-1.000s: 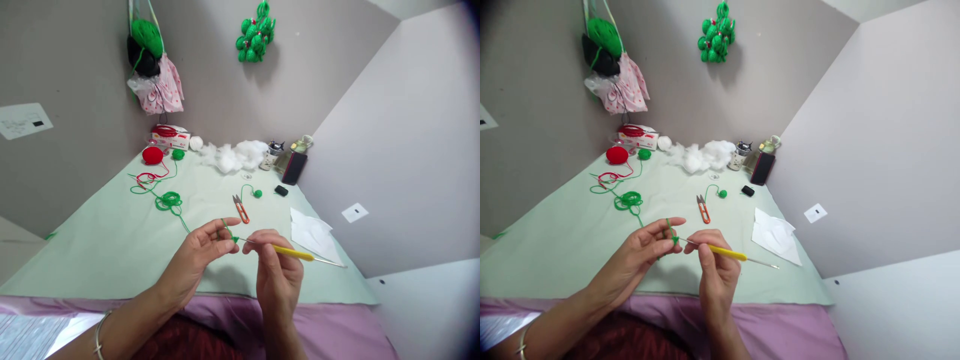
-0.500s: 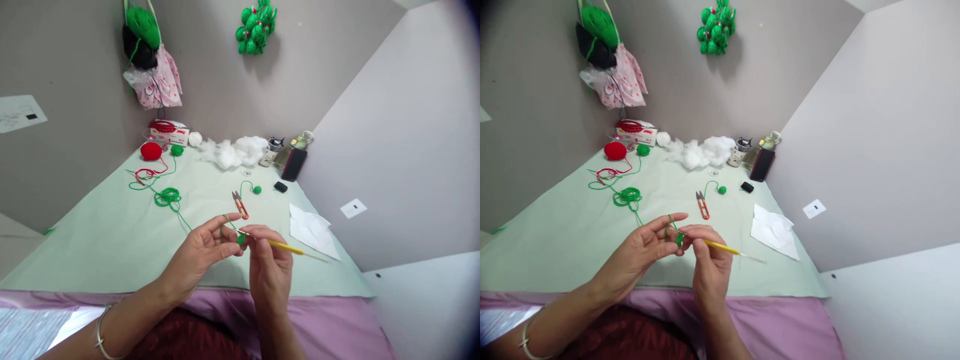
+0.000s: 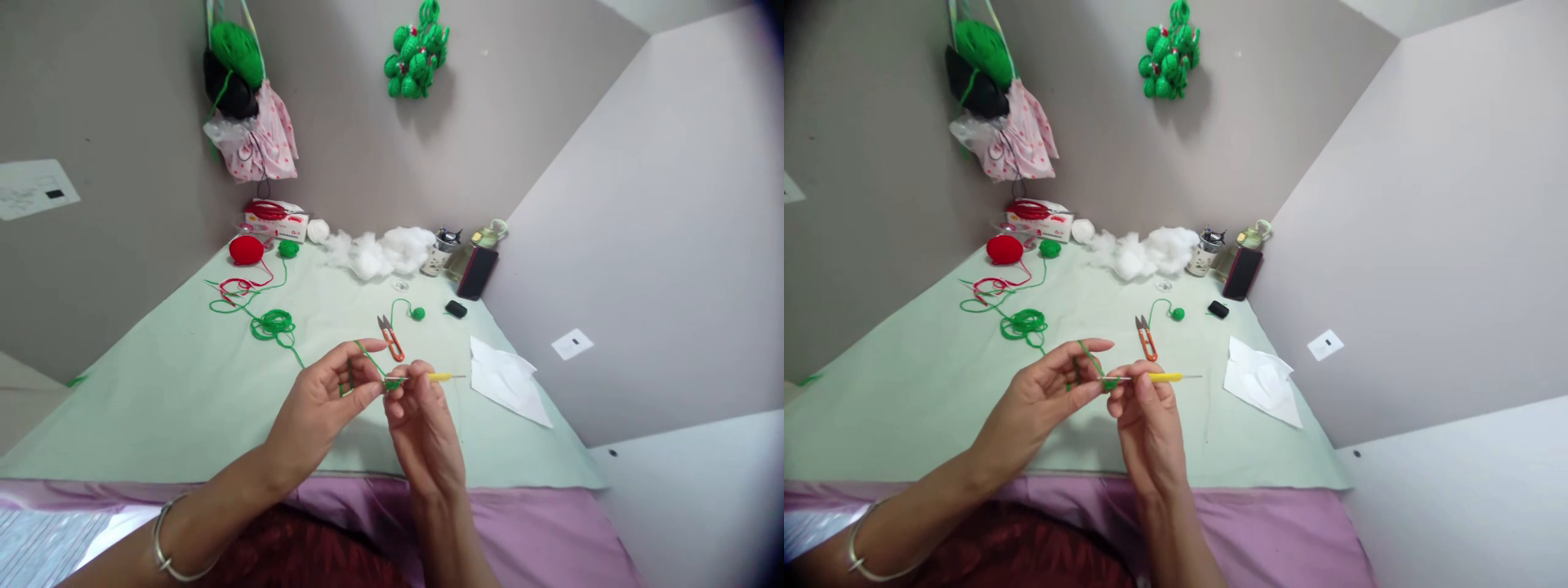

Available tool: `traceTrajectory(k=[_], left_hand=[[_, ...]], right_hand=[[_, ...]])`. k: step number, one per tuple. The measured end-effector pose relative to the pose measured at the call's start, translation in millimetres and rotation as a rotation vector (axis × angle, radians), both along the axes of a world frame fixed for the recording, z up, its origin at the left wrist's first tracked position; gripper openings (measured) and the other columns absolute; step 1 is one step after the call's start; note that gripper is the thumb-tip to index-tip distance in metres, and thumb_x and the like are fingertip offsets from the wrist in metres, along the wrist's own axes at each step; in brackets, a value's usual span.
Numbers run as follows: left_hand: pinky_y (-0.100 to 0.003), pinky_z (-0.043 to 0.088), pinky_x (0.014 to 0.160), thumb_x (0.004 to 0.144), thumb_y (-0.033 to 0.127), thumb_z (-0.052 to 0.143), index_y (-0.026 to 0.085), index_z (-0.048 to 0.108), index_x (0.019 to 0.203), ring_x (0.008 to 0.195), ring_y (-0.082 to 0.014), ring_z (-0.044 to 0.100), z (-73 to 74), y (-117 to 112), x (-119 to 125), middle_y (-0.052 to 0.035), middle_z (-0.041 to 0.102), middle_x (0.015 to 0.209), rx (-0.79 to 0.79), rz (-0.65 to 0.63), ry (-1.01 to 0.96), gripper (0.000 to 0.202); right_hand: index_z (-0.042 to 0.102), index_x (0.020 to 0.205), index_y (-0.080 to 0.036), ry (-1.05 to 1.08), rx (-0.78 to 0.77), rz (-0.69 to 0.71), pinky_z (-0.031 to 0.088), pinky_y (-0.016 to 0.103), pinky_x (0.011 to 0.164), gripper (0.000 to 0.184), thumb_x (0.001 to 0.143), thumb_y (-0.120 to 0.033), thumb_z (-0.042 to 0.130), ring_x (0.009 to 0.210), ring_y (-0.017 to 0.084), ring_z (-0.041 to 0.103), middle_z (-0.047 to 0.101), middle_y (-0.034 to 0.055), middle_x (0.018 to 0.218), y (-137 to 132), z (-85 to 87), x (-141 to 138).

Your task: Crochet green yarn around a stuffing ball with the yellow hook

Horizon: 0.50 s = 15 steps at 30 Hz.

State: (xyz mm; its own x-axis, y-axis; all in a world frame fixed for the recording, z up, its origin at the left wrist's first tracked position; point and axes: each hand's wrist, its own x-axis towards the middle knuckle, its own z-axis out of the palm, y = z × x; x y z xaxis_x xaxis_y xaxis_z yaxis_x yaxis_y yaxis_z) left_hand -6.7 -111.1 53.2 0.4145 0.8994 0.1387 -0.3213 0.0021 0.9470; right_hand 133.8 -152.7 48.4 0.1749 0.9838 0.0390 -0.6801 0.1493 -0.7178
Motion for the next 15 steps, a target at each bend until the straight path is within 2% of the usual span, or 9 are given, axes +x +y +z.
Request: traceTrajectory(k=[3, 5, 11, 15], left_hand=[[-0.026, 0.05, 0.09, 0.089, 0.018, 0.07, 0.025, 0.068, 0.123, 0.088, -0.0116, 0.062, -3.4, 0.6, 0.7, 0.0027, 0.065, 0.089, 0.171, 0.133, 0.07, 0.035], [-0.026, 0.049, 0.092, 0.09, 0.015, 0.068, 0.027, 0.066, 0.126, 0.089, -0.0118, 0.061, -6.5, -0.2, 1.4, 0.0025, 0.064, 0.092, 0.238, 0.172, 0.095, 0.038], [-0.03, 0.044, 0.104, 0.094, 0.013, 0.06, 0.028, 0.06, 0.128, 0.099, -0.0131, 0.064, -10.4, -3.2, 2.1, 0.0035, 0.064, 0.091, 0.194, 0.101, 0.112, 0.037], [-0.032, 0.042, 0.106, 0.097, 0.016, 0.057, 0.027, 0.057, 0.133, 0.102, -0.0149, 0.063, -8.2, -5.4, -1.2, 0.0023, 0.062, 0.093, 0.157, 0.047, 0.11, 0.038]], right_hand=[[0.079, 0.085, -0.025, 0.034, -0.015, 0.025, 0.049, 0.011, 0.058, 0.014, 0.079, -0.034, 0.087, 0.066, 0.004, 0.062, 0.077, -0.0001, 0.084, 0.6, 0.0, -0.4], [0.08, 0.086, -0.025, 0.047, -0.022, 0.038, 0.049, 0.01, 0.057, 0.014, 0.079, -0.034, 0.088, 0.066, 0.004, 0.062, 0.077, -0.0001, 0.085, 1.1, -1.3, -1.3], [0.08, 0.086, -0.027, 0.046, -0.025, 0.009, 0.053, 0.012, 0.062, 0.014, 0.078, -0.035, 0.088, 0.074, 0.007, 0.066, 0.076, 0.0, 0.087, 3.0, -3.2, -5.2], [0.08, 0.086, -0.026, -0.068, 0.052, -0.077, 0.055, 0.017, 0.066, 0.011, 0.083, -0.036, 0.083, 0.073, 0.008, 0.066, 0.076, 0.0002, 0.085, 3.4, -4.8, -5.3]])
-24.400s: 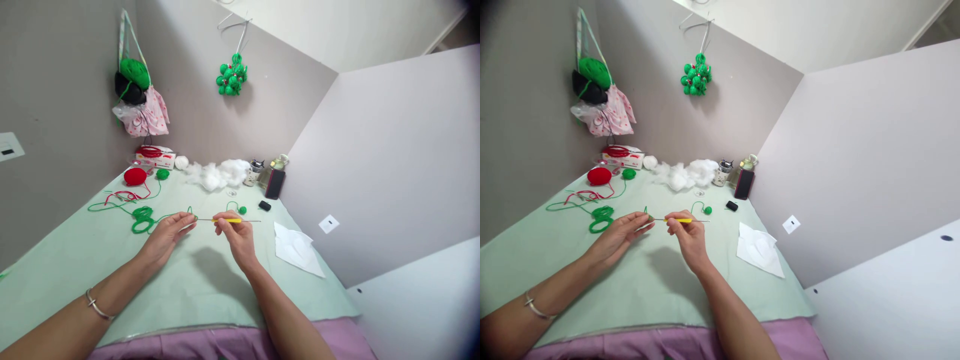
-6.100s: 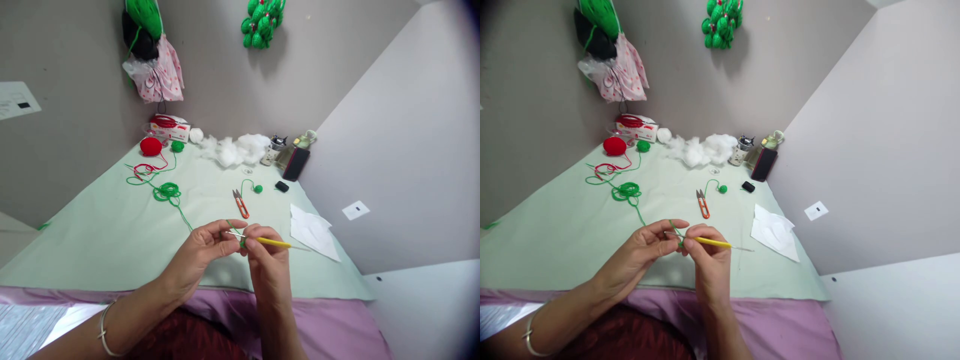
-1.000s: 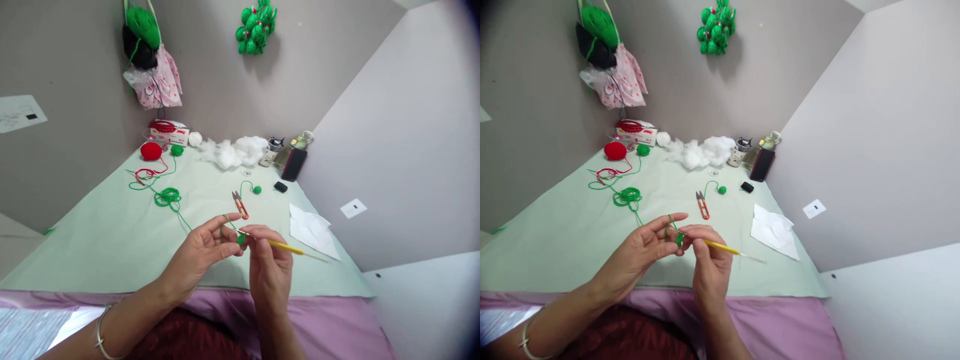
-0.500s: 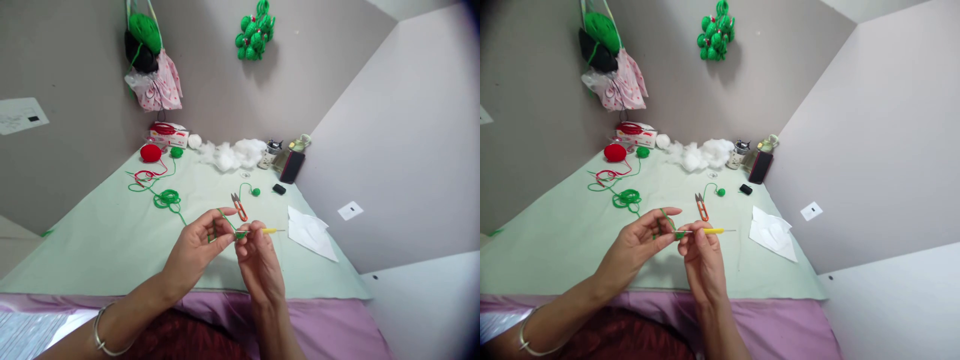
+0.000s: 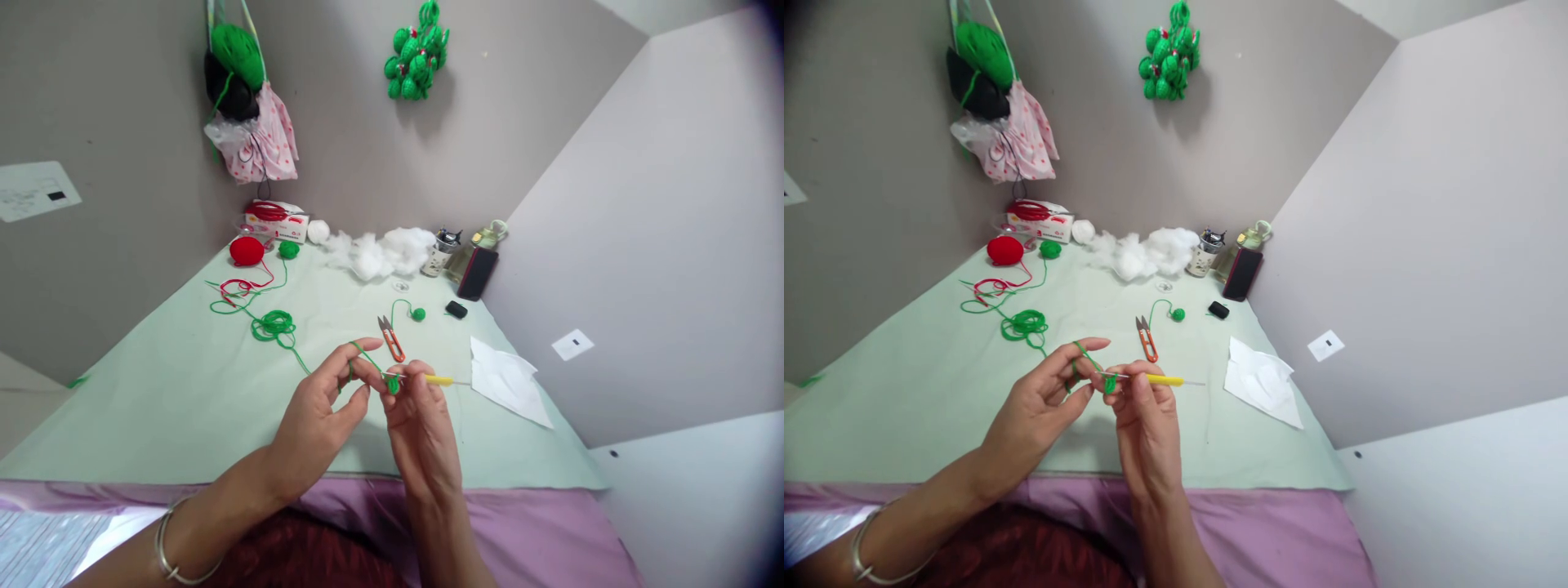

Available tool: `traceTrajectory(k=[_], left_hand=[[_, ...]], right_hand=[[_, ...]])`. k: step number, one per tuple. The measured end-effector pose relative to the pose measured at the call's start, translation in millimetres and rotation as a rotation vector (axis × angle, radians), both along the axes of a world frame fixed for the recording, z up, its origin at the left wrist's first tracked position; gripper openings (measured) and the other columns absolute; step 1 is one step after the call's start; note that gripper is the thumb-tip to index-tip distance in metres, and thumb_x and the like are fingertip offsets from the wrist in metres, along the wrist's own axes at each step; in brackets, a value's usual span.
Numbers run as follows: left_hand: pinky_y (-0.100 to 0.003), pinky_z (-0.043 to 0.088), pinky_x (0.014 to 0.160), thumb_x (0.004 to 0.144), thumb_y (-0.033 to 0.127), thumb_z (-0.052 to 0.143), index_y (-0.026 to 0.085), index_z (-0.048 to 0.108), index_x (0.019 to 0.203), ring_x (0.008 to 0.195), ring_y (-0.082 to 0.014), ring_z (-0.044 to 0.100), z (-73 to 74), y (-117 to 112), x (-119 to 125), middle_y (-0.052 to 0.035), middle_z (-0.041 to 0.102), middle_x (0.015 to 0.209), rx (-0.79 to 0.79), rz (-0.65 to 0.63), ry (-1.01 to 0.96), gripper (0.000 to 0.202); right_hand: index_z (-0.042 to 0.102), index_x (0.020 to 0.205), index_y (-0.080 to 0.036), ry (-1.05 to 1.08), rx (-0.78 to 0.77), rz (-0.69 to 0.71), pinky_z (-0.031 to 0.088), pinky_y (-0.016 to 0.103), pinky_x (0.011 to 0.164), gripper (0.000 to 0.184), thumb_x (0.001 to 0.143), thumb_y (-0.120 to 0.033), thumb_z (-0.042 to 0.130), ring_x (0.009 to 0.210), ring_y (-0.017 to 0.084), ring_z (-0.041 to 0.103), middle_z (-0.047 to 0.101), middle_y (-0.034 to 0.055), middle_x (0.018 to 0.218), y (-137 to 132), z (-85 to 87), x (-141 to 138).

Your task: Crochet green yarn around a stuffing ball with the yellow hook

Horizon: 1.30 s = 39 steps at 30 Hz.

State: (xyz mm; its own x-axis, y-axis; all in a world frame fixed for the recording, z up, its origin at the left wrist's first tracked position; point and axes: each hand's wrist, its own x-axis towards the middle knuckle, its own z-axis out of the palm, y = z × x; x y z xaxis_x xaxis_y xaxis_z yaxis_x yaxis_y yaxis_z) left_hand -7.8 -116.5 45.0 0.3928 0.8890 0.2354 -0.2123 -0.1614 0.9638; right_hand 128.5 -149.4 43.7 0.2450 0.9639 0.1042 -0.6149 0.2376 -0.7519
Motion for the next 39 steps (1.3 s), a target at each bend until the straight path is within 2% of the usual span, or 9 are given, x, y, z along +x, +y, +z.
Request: traceTrajectory(k=[5, 9, 13, 18, 23, 28, 32, 34, 39], left_hand=[[-0.035, 0.043, 0.105, 0.098, 0.035, 0.062, 0.026, 0.056, 0.138, 0.108, -0.0193, 0.06, 2.9, -3, -1, -0.0017, 0.061, 0.104, -0.042, -0.077, -0.057, 0.042], [-0.036, 0.043, 0.107, 0.092, 0.034, 0.072, 0.028, 0.061, 0.133, 0.108, -0.0187, 0.059, 3.5, -5, 3, -0.0005, 0.06, 0.102, -0.119, -0.046, -0.07, 0.042], [-0.032, 0.047, 0.099, 0.089, 0.031, 0.075, 0.029, 0.066, 0.126, 0.098, -0.0156, 0.06, 7.0, -6, 3, 0.0021, 0.058, 0.091, -0.203, -0.044, -0.114, 0.038], [-0.027, 0.048, 0.092, 0.087, 0.027, 0.077, 0.03, 0.067, 0.124, 0.089, -0.0117, 0.06, 10.4, -4, 0, 0.0043, 0.059, 0.088, -0.24, -0.037, -0.173, 0.038], [-0.029, 0.043, 0.104, 0.087, 0.025, 0.078, 0.03, 0.069, 0.121, 0.106, -0.0151, 0.06, 6.4, -4, 0, 0.0029, 0.062, 0.089, -0.124, 0.027, -0.147, 0.036], [-0.035, 0.04, 0.109, 0.089, 0.023, 0.073, 0.028, 0.071, 0.107, 0.111, -0.0181, 0.06, 0.9, -5, -3, 0.0007, 0.068, 0.098, 0.059, 0.131, 0.0, 0.018], [-0.036, 0.046, 0.094, 0.089, 0.022, 0.073, 0.029, 0.07, 0.11, 0.104, -0.0215, 0.061, 3.6, -3, -4, -0.0003, 0.073, 0.091, 0.249, 0.247, 0.177, 0.022], [-0.036, 0.048, 0.088, 0.088, 0.021, 0.073, 0.028, 0.071, 0.102, 0.099, -0.0215, 0.062, 5.6, -3, -3, -0.0008, 0.075, 0.093, 0.32, 0.293, 0.206, 0.015], [-0.037, 0.047, 0.099, 0.09, 0.014, 0.069, 0.025, 0.069, 0.092, 0.11, -0.0217, 0.061, 4.9, -4, 0, -0.0037, 0.075, 0.105, 0.42, 0.321, 0.125, 0.011]], right_hand=[[0.08, 0.092, -0.027, -0.233, 0.114, -0.194, 0.056, 0.024, 0.079, 0.011, 0.092, -0.036, 0.074, 0.082, 0.011, 0.068, 0.078, 0.001, 0.091, -6, -5.1, -3], [0.08, 0.095, -0.028, -0.412, 0.143, -0.328, 0.054, 0.03, 0.087, 0.011, 0.096, -0.03, 0.069, 0.092, 0.015, 0.068, 0.077, 0.0013, 0.095, -12, -12.3, -6], [0.079, 0.098, -0.028, -0.457, 0.137, -0.338, 0.053, 0.033, 0.087, 0.012, 0.097, -0.029, 0.067, 0.094, 0.017, 0.067, 0.076, 0.0024, 0.098, -13, -17.9, -4], [0.079, 0.096, -0.028, -0.411, 0.099, -0.288, 0.051, 0.03, 0.074, 0.011, 0.095, -0.032, 0.069, 0.073, 0.012, 0.063, 0.075, 0.0009, 0.092, -12, -14.5, -1], [0.079, 0.093, -0.027, -0.396, 0.094, -0.287, 0.048, 0.029, 0.067, 0.01, 0.093, -0.032, 0.071, 0.064, 0.01, 0.057, 0.076, 0.0013, 0.091, -12, -9.8, -1], [0.079, 0.092, -0.025, -0.393, 0.07, -0.303, 0.048, 0.03, 0.067, 0.012, 0.093, -0.034, 0.071, 0.064, 0.011, 0.056, 0.076, 0.0028, 0.092, -12, -11.7, -2], [0.079, 0.093, -0.026, -0.394, 0.047, -0.316, 0.047, 0.029, 0.067, 0.011, 0.093, -0.034, 0.071, 0.065, 0.011, 0.055, 0.075, 0.0023, 0.092, -13, -12.7, -3], [0.079, 0.093, -0.026, -0.398, 0.039, -0.339, 0.047, 0.029, 0.067, 0.012, 0.093, -0.034, 0.071, 0.066, 0.011, 0.055, 0.075, 0.0023, 0.091, -13, -12.9, -3], [0.079, 0.094, -0.026, -0.405, 0.031, -0.354, 0.047, 0.029, 0.067, 0.011, 0.093, -0.033, 0.071, 0.066, 0.011, 0.054, 0.073, 0.0016, 0.09, -13, -14.4, -4]])
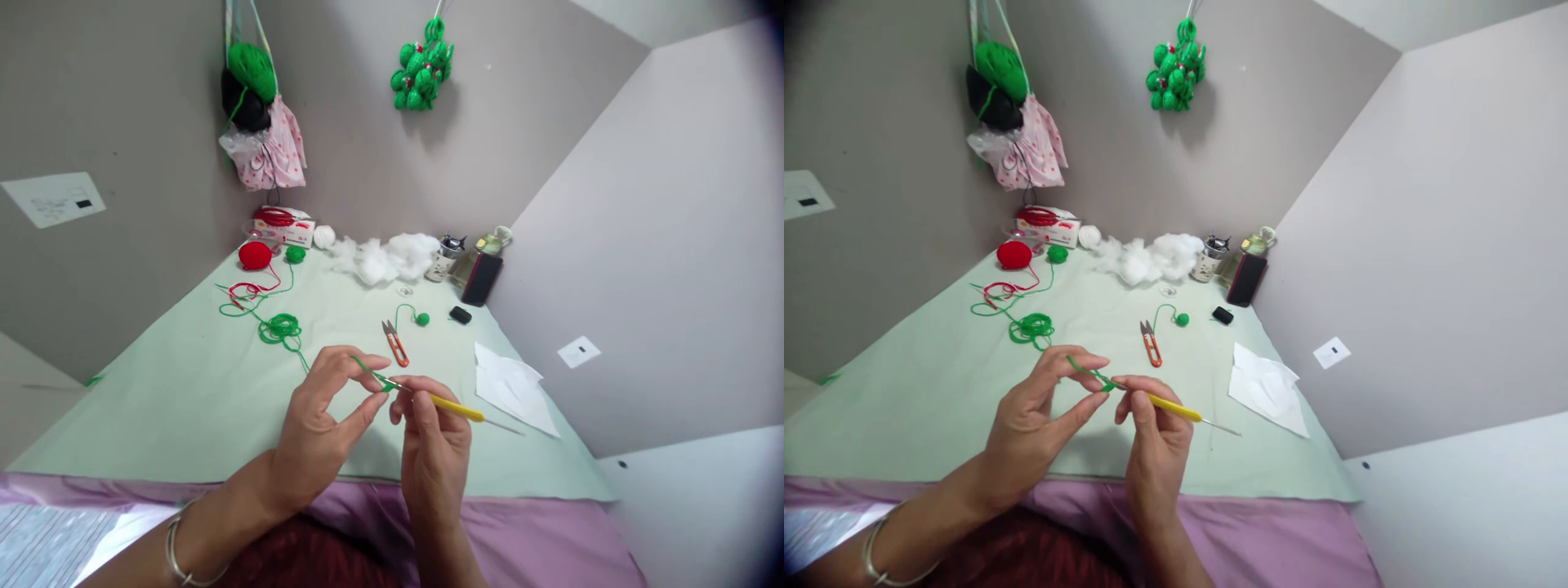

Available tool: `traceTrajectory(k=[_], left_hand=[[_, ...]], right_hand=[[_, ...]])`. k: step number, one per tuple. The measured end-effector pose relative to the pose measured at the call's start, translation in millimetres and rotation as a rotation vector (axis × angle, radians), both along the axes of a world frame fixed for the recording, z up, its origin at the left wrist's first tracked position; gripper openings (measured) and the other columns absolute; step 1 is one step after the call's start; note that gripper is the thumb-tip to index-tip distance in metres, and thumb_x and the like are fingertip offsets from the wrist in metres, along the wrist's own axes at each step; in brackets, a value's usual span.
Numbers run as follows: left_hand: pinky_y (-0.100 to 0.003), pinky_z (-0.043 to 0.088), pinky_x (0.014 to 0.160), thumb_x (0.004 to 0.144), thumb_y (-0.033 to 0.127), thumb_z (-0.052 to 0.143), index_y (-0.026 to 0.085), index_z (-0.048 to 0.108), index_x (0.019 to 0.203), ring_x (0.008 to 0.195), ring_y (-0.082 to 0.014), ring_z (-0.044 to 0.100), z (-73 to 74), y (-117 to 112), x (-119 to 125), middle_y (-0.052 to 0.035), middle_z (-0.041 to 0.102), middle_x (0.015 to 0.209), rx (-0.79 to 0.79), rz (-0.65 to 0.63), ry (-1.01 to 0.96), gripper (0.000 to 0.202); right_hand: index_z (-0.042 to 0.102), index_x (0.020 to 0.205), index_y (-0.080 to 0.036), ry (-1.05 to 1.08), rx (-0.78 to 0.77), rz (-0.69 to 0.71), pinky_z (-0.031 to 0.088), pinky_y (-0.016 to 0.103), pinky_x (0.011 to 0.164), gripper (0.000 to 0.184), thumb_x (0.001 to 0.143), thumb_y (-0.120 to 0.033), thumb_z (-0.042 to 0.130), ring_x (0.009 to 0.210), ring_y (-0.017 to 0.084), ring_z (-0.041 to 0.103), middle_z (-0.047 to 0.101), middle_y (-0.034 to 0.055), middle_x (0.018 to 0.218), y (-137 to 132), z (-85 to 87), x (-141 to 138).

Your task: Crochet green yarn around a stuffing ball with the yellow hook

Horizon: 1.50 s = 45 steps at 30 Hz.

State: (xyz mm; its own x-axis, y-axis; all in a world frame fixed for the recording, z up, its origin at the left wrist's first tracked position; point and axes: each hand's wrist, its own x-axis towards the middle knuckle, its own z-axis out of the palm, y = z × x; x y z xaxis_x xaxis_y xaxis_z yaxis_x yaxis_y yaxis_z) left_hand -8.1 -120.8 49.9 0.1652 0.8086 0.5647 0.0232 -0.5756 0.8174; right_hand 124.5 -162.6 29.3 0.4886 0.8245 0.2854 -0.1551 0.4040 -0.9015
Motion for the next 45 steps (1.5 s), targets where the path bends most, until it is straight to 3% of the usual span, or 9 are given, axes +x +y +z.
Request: traceTrajectory(k=[5, 11, 15, 20, 26, 30, 34, 37, 45], left_hand=[[-0.033, 0.05, 0.094, 0.091, 0.013, 0.067, 0.023, 0.069, 0.098, 0.097, -0.0178, 0.065, -4.9, 0, 1, -0.0034, 0.072, 0.103, -0.053, -0.074, -0.05, 0.013], [-0.029, 0.05, 0.096, 0.09, 0.019, 0.072, 0.024, 0.069, 0.113, 0.096, -0.0147, 0.064, -2.5, 0, 1, 0.0005, 0.066, 0.091, -0.371, -0.195, -0.207, 0.024], [-0.027, 0.051, 0.089, 0.087, 0.024, 0.076, 0.025, 0.067, 0.123, 0.088, -0.0129, 0.061, 4.3, 3, 1, 0.0024, 0.061, 0.088, -0.599, -0.363, -0.324, 0.037], [-0.027, 0.049, 0.087, 0.088, 0.024, 0.074, 0.029, 0.068, 0.127, 0.086, -0.0117, 0.058, 4.2, 6, 0, 0.0029, 0.056, 0.089, -0.733, -0.511, -0.404, 0.04], [-0.027, 0.046, 0.087, 0.089, 0.027, 0.073, 0.028, 0.068, 0.128, 0.087, -0.014, 0.055, 1.0, 7, -5, 0.0019, 0.056, 0.087, -0.697, -0.474, -0.332, 0.039], [-0.03, 0.044, 0.094, 0.091, 0.029, 0.073, 0.028, 0.068, 0.126, 0.091, -0.0153, 0.057, -0.6, 7, -5, 0.0017, 0.06, 0.089, -0.568, -0.37, -0.217, 0.035], [-0.036, 0.041, 0.106, 0.089, 0.025, 0.073, 0.028, 0.07, 0.121, 0.102, -0.0194, 0.061, -5.6, 4, -3, 0.0, 0.065, 0.091, -0.364, -0.186, -0.13, 0.032], [-0.037, 0.043, 0.106, 0.09, 0.021, 0.072, 0.026, 0.072, 0.115, 0.102, -0.02, 0.063, -8.6, 2, -2, -0.0018, 0.068, 0.096, -0.25, -0.13, -0.124, 0.026], [-0.028, 0.051, 0.086, 0.089, 0.024, 0.074, 0.023, 0.069, 0.116, 0.085, -0.0141, 0.061, -1.1, 2, 0, 0.0008, 0.062, 0.086, -0.495, -0.251, -0.269, 0.028]], right_hand=[[0.078, 0.093, -0.025, -0.013, 0.003, 0.001, 0.047, 0.029, 0.065, 0.013, 0.093, -0.034, 0.07, 0.065, 0.012, 0.054, 0.073, 0.0024, 0.088, 0, -0.9, -2], [0.078, 0.094, -0.024, -0.046, 0.026, -0.012, 0.048, 0.03, 0.065, 0.013, 0.095, -0.032, 0.068, 0.065, 0.012, 0.055, 0.074, 0.0035, 0.091, 0, -3.0, -1], [0.079, 0.095, -0.026, -0.05, 0.076, 0.021, 0.048, 0.029, 0.062, 0.012, 0.095, -0.031, 0.068, 0.062, 0.011, 0.057, 0.075, 0.0027, 0.09, 1, -0.5, 0], [0.078, 0.095, -0.024, -0.027, 0.091, 0.127, 0.052, 0.028, 0.057, 0.015, 0.097, -0.032, 0.065, 0.06, 0.012, 0.062, 0.077, 0.0042, 0.09, 2, 7.7, 5], [0.077, 0.097, -0.024, -0.149, 0.104, 0.16, 0.056, 0.03, 0.064, 0.021, 0.102, -0.029, 0.057, 0.065, 0.013, 0.068, 0.078, 0.0049, 0.095, -1, 12.4, 14], [0.077, 0.098, -0.024, -0.195, 0.095, 0.114, 0.055, 0.03, 0.065, 0.021, 0.102, -0.026, 0.057, 0.067, 0.013, 0.067, 0.078, 0.0051, 0.097, -2, 9.8, 16], [0.076, 0.097, -0.023, -0.156, 0.066, 0.086, 0.055, 0.03, 0.064, 0.02, 0.102, -0.027, 0.057, 0.066, 0.013, 0.066, 0.077, 0.0052, 0.097, -1, 5.5, 13], [0.076, 0.096, -0.022, -0.124, 0.05, 0.083, 0.056, 0.03, 0.063, 0.02, 0.101, -0.03, 0.058, 0.065, 0.013, 0.065, 0.077, 0.0055, 0.094, -1, 3.2, 10], [0.076, 0.095, -0.021, -0.081, 0.056, 0.079, 0.055, 0.028, 0.061, 0.018, 0.099, -0.031, 0.062, 0.062, 0.012, 0.065, 0.076, 0.0039, 0.085, 0, 4.4, 8]])
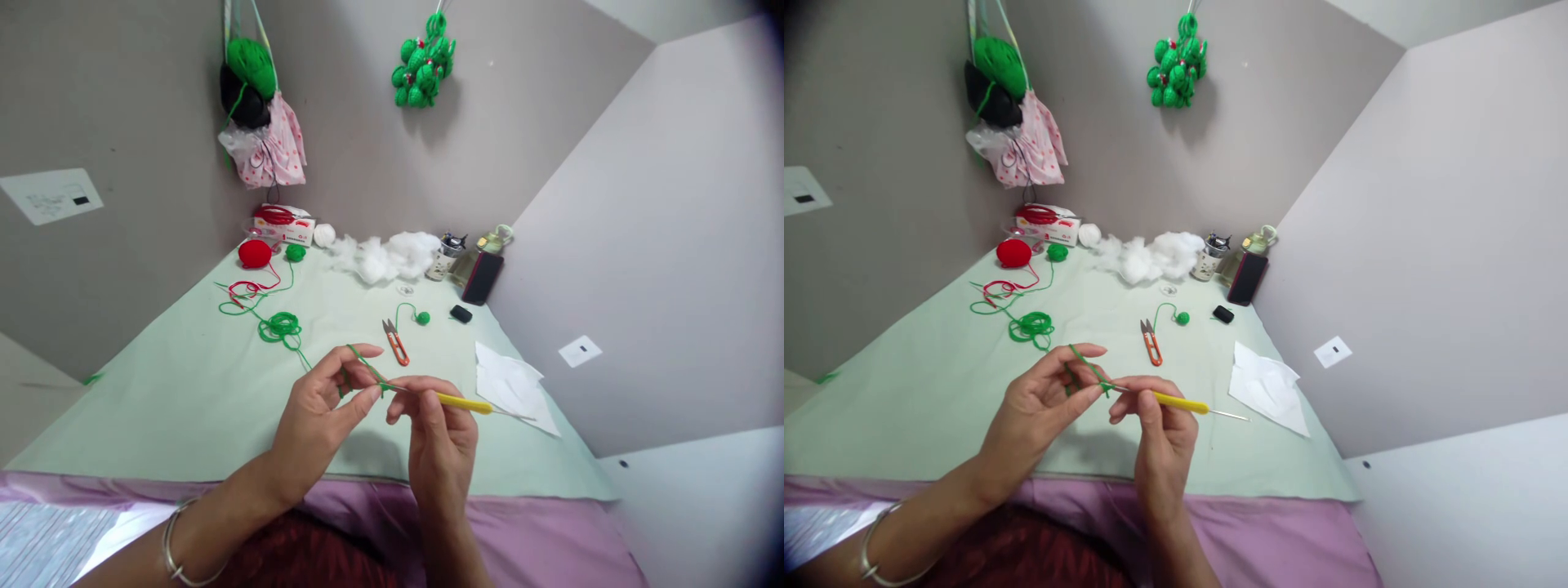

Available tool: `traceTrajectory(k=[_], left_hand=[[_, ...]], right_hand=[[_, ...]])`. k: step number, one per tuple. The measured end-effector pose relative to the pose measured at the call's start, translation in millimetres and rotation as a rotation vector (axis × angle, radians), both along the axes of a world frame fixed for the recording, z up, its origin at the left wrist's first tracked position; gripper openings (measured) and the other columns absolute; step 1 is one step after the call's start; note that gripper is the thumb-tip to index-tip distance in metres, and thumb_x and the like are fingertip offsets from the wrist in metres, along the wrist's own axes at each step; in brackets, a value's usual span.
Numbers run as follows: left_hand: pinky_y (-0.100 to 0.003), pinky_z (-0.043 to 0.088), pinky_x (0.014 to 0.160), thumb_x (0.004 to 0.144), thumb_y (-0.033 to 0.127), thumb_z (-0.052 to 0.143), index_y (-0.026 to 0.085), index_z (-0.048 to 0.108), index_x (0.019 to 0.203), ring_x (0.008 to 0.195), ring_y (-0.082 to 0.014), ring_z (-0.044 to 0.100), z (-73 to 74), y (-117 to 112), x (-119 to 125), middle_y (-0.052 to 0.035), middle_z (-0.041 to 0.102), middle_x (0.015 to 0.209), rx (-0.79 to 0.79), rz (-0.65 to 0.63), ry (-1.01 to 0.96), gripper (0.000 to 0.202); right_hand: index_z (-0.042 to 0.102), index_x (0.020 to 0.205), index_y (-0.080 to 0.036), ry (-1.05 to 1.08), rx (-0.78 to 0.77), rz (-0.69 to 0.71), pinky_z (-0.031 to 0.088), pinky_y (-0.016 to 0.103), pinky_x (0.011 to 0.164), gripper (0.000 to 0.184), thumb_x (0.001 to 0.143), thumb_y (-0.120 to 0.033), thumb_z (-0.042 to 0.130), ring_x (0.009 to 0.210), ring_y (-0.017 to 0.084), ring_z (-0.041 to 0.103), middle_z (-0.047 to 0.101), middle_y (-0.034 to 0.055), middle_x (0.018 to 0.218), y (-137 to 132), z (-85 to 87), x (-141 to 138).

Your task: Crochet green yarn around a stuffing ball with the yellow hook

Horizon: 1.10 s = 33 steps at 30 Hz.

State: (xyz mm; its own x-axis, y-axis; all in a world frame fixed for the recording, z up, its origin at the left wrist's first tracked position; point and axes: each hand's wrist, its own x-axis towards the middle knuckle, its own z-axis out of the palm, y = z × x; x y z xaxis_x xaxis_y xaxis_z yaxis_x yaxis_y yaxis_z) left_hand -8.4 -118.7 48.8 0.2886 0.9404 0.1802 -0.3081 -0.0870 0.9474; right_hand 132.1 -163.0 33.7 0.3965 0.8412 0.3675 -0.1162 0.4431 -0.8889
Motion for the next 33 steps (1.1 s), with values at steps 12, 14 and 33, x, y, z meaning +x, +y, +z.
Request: traceTrajectory(k=[12, 14, 33], left_hand=[[-0.024, 0.048, 0.085, 0.09, 0.023, 0.073, 0.026, 0.067, 0.123, 0.085, -0.0107, 0.06, 1.5, 4, -3, 0.0037, 0.061, 0.086, -0.137, -0.16, -0.106, 0.034], [-0.024, 0.047, 0.085, 0.088, 0.022, 0.075, 0.025, 0.068, 0.121, 0.085, -0.0109, 0.059, 2.0, 3, -1, 0.0034, 0.062, 0.085, -0.124, -0.126, -0.079, 0.034], [-0.025, 0.046, 0.081, 0.083, 0.022, 0.081, 0.019, 0.067, 0.128, 0.078, -0.0097, 0.059, 6.0, -2, 5, 0.0026, 0.062, 0.083, -0.467, -0.315, -0.359, 0.047]], right_hand=[[0.077, 0.095, -0.024, -0.195, 0.072, 0.012, 0.056, 0.032, 0.065, 0.024, 0.102, -0.023, 0.054, 0.069, 0.015, 0.068, 0.076, 0.0051, 0.092, -4, 9.9, 8], [0.075, 0.098, -0.024, -0.382, 0.113, -0.071, 0.058, 0.034, 0.071, 0.025, 0.102, -0.017, 0.052, 0.077, 0.017, 0.07, 0.076, 0.0048, 0.093, -7, 10.2, 10], [0.075, 0.114, -0.029, -0.544, 0.246, -0.145, 0.059, 0.032, 0.076, 0.036, 0.096, -0.004, 0.056, 0.095, 0.017, 0.067, 0.068, 0.0044, 0.101, -5, -3.2, 7]])
